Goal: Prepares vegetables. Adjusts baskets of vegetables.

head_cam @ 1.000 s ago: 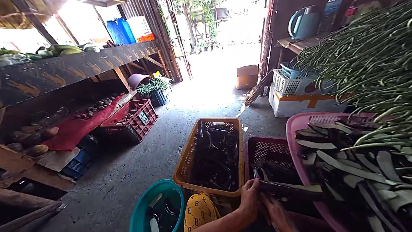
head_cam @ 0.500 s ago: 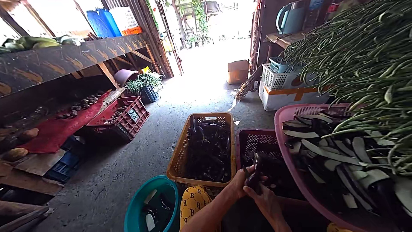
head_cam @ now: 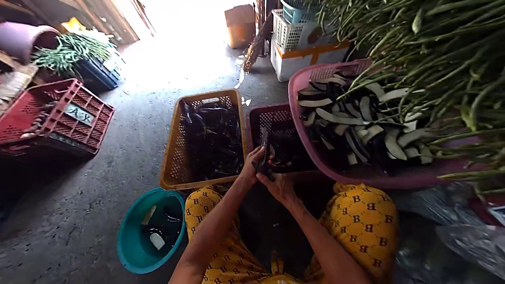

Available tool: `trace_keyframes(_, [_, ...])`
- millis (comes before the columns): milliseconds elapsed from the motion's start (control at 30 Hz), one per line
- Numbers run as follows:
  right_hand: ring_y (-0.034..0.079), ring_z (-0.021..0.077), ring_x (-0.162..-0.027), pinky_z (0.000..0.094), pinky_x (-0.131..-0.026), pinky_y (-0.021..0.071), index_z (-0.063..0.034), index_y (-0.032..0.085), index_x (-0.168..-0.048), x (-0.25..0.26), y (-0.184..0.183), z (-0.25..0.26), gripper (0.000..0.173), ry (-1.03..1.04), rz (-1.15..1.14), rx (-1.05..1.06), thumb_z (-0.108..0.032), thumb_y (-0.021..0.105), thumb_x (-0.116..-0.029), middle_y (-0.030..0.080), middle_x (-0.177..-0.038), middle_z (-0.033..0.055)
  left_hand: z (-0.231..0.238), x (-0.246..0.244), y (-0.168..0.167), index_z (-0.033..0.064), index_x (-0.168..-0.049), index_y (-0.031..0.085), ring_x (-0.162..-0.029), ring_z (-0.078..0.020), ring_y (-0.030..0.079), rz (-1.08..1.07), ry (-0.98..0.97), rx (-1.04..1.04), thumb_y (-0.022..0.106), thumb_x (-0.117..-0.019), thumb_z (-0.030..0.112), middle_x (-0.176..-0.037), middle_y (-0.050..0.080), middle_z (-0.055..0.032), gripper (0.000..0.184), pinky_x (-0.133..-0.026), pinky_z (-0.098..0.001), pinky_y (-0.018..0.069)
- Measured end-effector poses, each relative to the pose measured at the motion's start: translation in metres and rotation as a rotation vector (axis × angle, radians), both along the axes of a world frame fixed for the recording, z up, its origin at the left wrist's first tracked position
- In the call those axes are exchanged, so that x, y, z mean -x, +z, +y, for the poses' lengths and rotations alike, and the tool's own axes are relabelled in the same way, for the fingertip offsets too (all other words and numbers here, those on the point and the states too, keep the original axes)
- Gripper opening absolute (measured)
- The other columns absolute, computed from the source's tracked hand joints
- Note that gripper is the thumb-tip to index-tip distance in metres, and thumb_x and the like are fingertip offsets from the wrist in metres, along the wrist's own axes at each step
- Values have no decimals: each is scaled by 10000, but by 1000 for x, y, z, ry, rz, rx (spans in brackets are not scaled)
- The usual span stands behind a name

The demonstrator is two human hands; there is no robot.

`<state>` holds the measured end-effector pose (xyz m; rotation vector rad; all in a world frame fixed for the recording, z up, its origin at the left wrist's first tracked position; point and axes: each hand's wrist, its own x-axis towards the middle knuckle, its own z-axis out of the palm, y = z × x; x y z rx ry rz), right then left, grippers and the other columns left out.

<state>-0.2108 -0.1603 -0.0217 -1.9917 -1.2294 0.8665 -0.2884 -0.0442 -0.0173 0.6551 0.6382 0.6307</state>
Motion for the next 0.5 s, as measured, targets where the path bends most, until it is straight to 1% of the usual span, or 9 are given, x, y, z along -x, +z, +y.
trace_keyframes(100, [661,317,-854,538,-808,502,32,709,-935,-5,-2,3,714,24,27,42,-644,485,-995,679,-856,178,0,-1,-4,27,-1361,501,-669,-130,647,33,74,-73,357,-1121,167,-905,652,-84,313,-611,-254,577])
trace_keyframes(200, [675,359,-893,576,-836,508,47,724,-976,-2,3,1,748,109,-6,76,-675,528,-960,698,-901,215,13,-2,-10,42,-1366,508,-661,-108,638,116,145,-133,362,-1125,211,-919,653,-64,328,-595,-238,564])
trace_keyframes(233, [669,349,-865,572,-814,506,43,721,-950,2,5,-1,741,126,4,61,-679,552,-943,692,-872,206,22,0,-12,50,-1351,518,-671,-93,625,183,187,-170,362,-1127,237,-936,647,-50,331,-601,-231,550])
trace_keyframes(300, [653,301,-829,538,-803,512,50,712,-961,0,6,-4,645,32,95,-4,-587,610,-950,680,-854,182,32,6,-13,79,-1411,460,-751,-99,620,282,225,-255,366,-1129,282,-1037,631,-56,360,-669,-258,543])
trace_keyframes(333, [655,262,-814,495,-808,537,59,714,-1039,-9,8,-2,560,-68,175,-50,-491,638,-969,691,-876,172,29,9,-11,106,-1488,397,-784,-114,629,298,201,-306,399,-1122,268,-1093,626,-74,400,-694,-277,554])
trace_keyframes(367, [608,201,-739,419,-746,530,63,686,-1119,-20,10,3,475,-160,262,-98,-395,633,-1003,662,-854,143,24,11,-9,129,-1553,327,-805,-139,639,314,144,-363,448,-1106,234,-1132,627,-101,475,-708,-304,563])
trace_keyframes(400, [532,123,-634,324,-642,497,42,654,-1164,-30,9,6,401,-240,335,-146,-331,623,-1021,602,-790,78,17,13,-6,137,-1583,279,-813,-159,652,335,67,-412,500,-1085,200,-1147,636,-123,548,-719,-327,572])
trace_keyframes(433, [475,75,-566,261,-572,459,17,623,-1202,-37,8,7,353,-298,411,-189,-288,632,-1025,564,-762,38,8,15,-5,132,-1588,275,-811,-168,657,355,-19,-455,544,-1062,166,-1145,644,-132,592,-720,-336,576])
trace_keyframes(500, [447,31,-506,194,-499,433,5,585,-1282,-41,1,8,356,-377,576,-281,-192,674,-999,562,-749,17,-7,17,-3,106,-1542,353,-850,-173,670,369,-192,-516,617,-1009,102,-1170,649,-127,595,-759,-342,580])
